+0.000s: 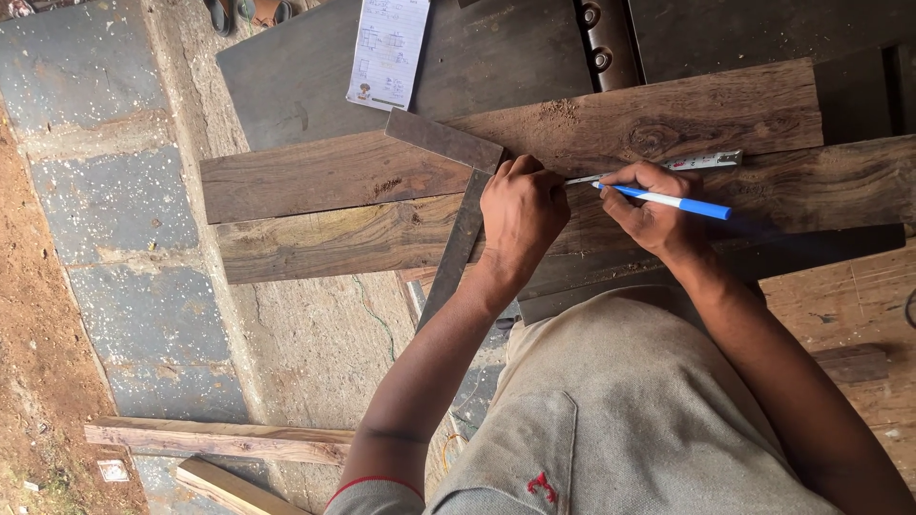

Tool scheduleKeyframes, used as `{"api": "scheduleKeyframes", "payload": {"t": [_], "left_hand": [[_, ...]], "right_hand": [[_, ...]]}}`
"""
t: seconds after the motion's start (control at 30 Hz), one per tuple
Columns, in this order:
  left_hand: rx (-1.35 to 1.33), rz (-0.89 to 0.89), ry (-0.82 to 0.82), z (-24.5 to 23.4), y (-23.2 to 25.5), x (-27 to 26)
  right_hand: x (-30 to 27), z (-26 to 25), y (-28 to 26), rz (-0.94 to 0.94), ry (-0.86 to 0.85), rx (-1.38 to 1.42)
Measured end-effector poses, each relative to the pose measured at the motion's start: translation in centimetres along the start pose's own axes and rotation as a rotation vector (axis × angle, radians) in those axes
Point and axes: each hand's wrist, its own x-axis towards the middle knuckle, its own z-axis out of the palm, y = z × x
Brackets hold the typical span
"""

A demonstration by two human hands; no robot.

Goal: Measuring and marking a wooden plank with a square and a marker for subsequent woodworking operations.

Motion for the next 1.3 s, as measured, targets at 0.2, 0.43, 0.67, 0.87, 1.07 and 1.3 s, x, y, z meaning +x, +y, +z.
{"api": "scheduleKeyframes", "payload": {"t": [0.2,0.43,0.67,0.87,1.07,1.3], "left_hand": [[0.008,0.003,0.000,0.4,-0.3,-0.1],[0.010,0.010,0.005,0.2,-0.2,-0.1],[-0.006,0.014,0.013,0.0,-0.1,-0.2],[-0.123,0.076,0.113,-3.8,-1.2,-0.6],[0.057,0.124,0.285,-8.6,-12.9,-3.1],[0.413,0.198,0.083,-11.3,-15.6,-1.8]], "right_hand": [[-0.1,0.1,0.0,0.025,-0.015,-0.007],[-0.1,0.0,-0.2,0.031,-0.017,-0.023],[-0.8,0.6,2.3,0.052,-0.024,-0.036],[-2.5,-1.5,1.2,0.148,0.271,0.527],[-6.1,-3.8,0.9,0.233,0.434,0.497],[-8.2,-3.1,4.5,0.202,0.474,0.470]]}}
